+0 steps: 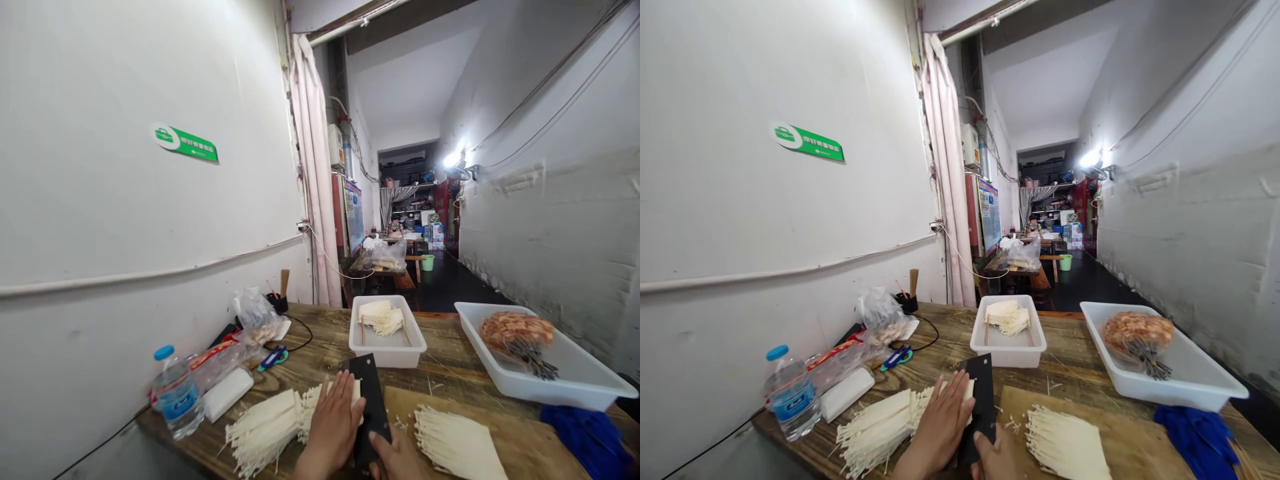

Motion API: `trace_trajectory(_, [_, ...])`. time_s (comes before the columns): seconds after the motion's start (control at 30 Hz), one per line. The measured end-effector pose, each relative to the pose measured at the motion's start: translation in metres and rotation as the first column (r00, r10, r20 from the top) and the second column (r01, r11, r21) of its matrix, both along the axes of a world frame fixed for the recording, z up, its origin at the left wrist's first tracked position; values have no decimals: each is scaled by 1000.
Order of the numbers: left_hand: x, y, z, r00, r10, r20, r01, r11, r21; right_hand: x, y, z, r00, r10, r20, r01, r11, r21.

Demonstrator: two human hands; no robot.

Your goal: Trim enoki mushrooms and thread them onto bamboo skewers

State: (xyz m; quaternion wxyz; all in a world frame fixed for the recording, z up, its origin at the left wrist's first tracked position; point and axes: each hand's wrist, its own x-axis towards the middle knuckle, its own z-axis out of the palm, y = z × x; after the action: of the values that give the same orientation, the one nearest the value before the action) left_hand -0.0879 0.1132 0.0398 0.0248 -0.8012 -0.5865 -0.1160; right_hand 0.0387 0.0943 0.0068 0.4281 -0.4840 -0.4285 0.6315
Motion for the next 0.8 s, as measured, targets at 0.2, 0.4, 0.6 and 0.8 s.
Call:
trace_trajectory(0.2, [-18,12,-35,997,45,69,-45,999,-4,-15,10,-24,999,36,29,-35,999,-38])
trace_trajectory(0.4, [-15,21,-47,994,53,94,-50,998,-36,-9,15,-33,994,92,59,-87,993,-75])
trace_trajectory(0.6, [-12,23,-49,996,61,70,-60,998,-16,-7,18,-39,994,92,61,-88,994,-63])
trace_trajectory(0.8, [-11,22,-46,993,75,87,-76,997,-2,-4,18,-38,994,107,36,-106,994,-22])
